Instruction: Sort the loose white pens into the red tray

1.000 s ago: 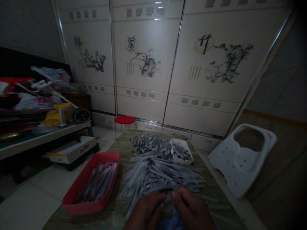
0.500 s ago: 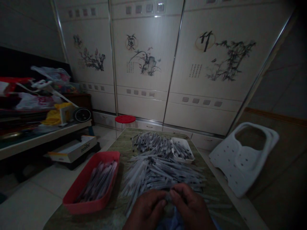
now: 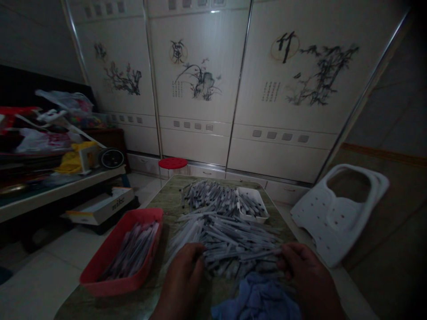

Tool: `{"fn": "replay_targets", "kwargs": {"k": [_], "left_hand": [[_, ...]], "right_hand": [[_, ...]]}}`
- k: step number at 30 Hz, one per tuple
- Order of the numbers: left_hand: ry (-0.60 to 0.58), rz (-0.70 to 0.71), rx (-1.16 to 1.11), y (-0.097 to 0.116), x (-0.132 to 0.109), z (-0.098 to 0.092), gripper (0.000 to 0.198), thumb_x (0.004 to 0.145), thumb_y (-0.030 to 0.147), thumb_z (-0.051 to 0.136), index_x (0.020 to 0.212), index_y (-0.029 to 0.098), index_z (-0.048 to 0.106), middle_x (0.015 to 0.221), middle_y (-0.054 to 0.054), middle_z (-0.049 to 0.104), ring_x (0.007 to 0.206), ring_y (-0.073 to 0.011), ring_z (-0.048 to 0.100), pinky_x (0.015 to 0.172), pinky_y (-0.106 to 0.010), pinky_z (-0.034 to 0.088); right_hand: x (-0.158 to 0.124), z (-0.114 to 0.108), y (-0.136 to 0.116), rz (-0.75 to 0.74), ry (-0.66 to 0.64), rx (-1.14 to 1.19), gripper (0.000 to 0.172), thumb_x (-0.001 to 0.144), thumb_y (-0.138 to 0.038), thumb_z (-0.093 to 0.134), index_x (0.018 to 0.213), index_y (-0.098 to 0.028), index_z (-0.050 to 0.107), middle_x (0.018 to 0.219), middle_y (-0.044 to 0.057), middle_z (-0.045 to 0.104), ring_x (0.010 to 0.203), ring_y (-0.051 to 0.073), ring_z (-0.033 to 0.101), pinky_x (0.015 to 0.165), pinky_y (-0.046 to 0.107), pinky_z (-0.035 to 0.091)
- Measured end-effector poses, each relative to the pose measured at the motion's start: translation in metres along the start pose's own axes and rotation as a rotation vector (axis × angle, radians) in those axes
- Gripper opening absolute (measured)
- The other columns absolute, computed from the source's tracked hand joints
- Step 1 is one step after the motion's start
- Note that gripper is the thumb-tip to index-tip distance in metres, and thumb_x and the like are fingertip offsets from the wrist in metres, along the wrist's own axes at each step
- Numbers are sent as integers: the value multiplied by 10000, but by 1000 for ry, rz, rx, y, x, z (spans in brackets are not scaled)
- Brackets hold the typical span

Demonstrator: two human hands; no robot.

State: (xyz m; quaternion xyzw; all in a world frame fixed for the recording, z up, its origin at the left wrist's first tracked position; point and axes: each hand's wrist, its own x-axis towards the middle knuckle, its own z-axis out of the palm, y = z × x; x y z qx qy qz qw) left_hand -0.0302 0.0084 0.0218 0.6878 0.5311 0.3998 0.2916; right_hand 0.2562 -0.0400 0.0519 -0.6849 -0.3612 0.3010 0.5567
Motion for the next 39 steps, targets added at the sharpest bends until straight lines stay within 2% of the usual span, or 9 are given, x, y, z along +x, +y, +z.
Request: {"fn": "replay_targets", "kwargs": {"k": [5,10,14,23,28,39], "left_hand": [[-100,83,204,14,-5,6,246,880,136,495,1000,218,693,1011,-76,700,1018,-261,626,914,-399,473],[-199,87,335,27,-5,18,216,859,151,541,967,239,707,1003,-70,697,1010,-269,591,884,-386,426],[-261,97,477,34,-3,27,185,875,195,564,960,250,719,1044,-72,687,1045,-282,570,879,-384,397],[-268,88,589,37,-6,46,210,827,233,635,1017,263,720,1133,-80,659,1116,-324,528,916,-443,361],[-278,98,636,38,-6,57,128,855,248,630,939,255,727,1127,-92,658,1104,-327,528,892,-450,358],[-265,28,634,39,-3,63,164,909,284,592,917,231,748,1124,-88,671,1096,-307,541,891,-433,338]], "right_hand": [[-1,-3,-2,8,29,-14,367,859,-566,643,905,-203,666,630,-1,698,544,163,556,500,263,440],[2,-6,-1,38,17,12,347,835,-545,668,898,-204,655,630,-3,688,572,181,599,498,264,446],[7,-8,4,55,10,22,376,841,-577,655,940,-214,646,630,-13,693,543,171,569,496,267,437],[5,-11,-2,40,13,15,347,876,-549,626,913,-204,641,628,-16,664,556,154,537,505,254,423],[9,-11,4,28,-20,29,368,886,-566,618,911,-200,649,666,-3,677,606,168,563,538,263,443],[7,-14,3,22,8,38,390,844,-581,656,901,-195,652,650,-13,689,580,162,573,521,251,444]]}}
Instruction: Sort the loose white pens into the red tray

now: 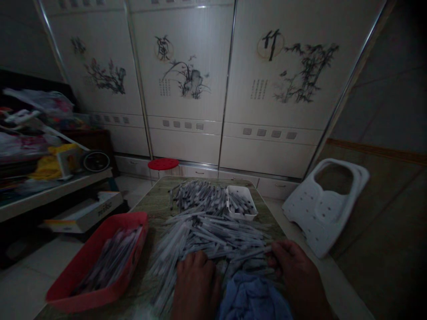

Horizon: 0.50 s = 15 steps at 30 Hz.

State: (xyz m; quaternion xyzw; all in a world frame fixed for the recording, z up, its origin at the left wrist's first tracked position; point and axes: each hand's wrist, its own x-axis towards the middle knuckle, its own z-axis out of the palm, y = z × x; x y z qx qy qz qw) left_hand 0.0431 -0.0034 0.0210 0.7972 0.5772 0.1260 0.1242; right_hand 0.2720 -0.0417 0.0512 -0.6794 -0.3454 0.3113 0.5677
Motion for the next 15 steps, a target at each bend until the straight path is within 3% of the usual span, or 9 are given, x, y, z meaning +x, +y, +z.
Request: {"fn": "replay_targets", "kwargs": {"k": [8,15], "left_hand": [[88,18,-51,-6,0,5,201,910,177,532,910,221,728,1052,-93,696,1042,-312,572,864,-428,356],[271,78,-597,-16,-5,7,225,977,368,523,1006,229,698,976,-97,705,944,-280,634,847,-378,437]], "right_hand": [[-2,3,1,24,-1,16,385,856,-581,656,919,-202,646,694,-16,688,619,167,602,524,246,446],[-6,5,-3,-27,-39,90,372,881,-574,663,894,-203,641,681,-23,681,617,149,588,539,228,462]]}}
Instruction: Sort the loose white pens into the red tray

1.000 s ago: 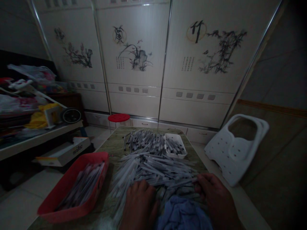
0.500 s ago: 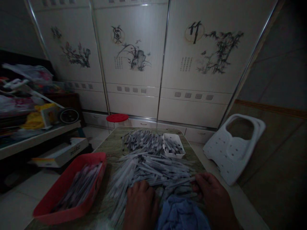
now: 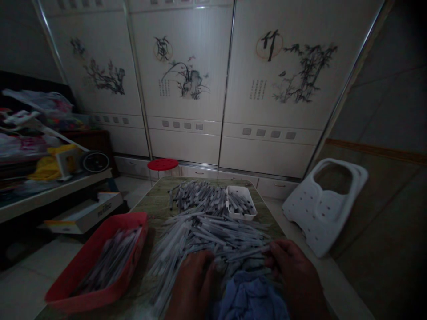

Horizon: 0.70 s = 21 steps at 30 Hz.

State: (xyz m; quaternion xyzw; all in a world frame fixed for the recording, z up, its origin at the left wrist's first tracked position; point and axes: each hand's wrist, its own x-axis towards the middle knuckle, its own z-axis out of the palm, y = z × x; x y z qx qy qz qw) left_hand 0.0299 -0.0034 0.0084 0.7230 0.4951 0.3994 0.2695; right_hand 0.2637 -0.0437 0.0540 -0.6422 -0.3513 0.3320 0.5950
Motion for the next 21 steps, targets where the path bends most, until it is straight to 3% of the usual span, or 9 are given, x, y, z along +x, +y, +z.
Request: {"fn": "replay_targets", "kwargs": {"k": [4,11,15,21], "left_hand": [[-6,9,-137,2,0,-2,217,969,388,552,962,227,697,943,-85,702,910,-265,642,819,-347,455],[-136,-8,-171,3,0,-12,223,984,381,544,972,208,685,983,-88,702,938,-250,643,854,-346,476],[-125,-85,-291,7,-1,-16,272,947,445,592,992,203,707,974,-87,714,910,-248,637,802,-322,487],[-130,-232,-576,14,2,-20,307,856,493,718,856,186,699,796,-26,661,746,-183,579,680,-259,448]], "right_hand": [[-3,3,-4,1,16,11,363,870,-564,678,891,-203,650,697,-18,688,614,149,588,532,226,457],[-4,8,-8,-3,-3,-48,368,893,-581,638,886,-213,658,637,-20,686,598,155,569,558,245,446],[-4,11,-8,4,-32,-17,375,876,-588,660,880,-212,666,656,-12,693,587,154,563,550,251,452],[-5,15,-5,11,-106,29,319,881,-533,670,875,-217,624,676,-8,704,559,133,560,521,228,443]]}}
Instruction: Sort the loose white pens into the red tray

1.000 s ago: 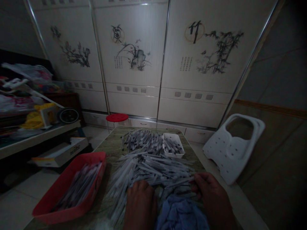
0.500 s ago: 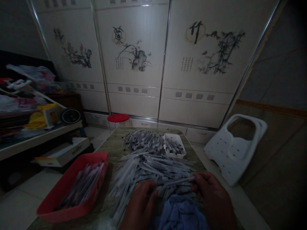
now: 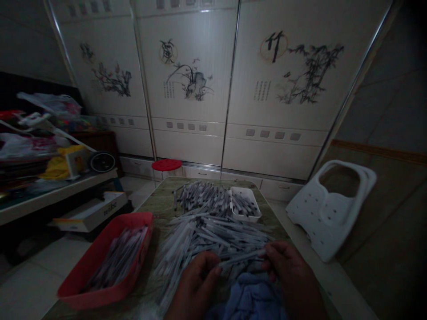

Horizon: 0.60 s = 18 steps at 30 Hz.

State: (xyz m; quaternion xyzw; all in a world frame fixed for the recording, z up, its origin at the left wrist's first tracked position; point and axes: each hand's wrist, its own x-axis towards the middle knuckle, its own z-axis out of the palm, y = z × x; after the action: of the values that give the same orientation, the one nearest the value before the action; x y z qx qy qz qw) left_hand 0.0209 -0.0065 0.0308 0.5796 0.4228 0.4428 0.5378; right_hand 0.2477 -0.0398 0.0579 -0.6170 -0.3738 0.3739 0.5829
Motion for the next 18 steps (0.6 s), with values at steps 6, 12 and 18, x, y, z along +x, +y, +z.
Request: {"fn": "replay_targets", "kwargs": {"k": [6,12,18], "left_hand": [[77,-149,-373,-6,6,-11,255,868,425,739,990,214,667,850,2,676,755,-159,610,728,-261,464],[178,-160,-486,2,7,-16,305,845,401,772,1045,180,707,822,-10,713,741,-145,629,708,-246,480],[247,-197,-625,11,6,-14,409,803,419,814,1123,191,703,836,-23,748,712,-147,665,682,-253,511]], "right_hand": [[-7,8,-1,103,-178,18,190,798,-390,663,832,-225,575,615,-35,677,454,93,467,431,183,309],[-25,36,8,-38,-339,-201,260,799,-384,644,941,-193,748,529,-76,526,493,118,486,496,205,348],[-44,72,32,-215,-385,-245,432,867,-515,580,1110,-230,795,608,-3,712,473,154,579,489,225,429]]}}
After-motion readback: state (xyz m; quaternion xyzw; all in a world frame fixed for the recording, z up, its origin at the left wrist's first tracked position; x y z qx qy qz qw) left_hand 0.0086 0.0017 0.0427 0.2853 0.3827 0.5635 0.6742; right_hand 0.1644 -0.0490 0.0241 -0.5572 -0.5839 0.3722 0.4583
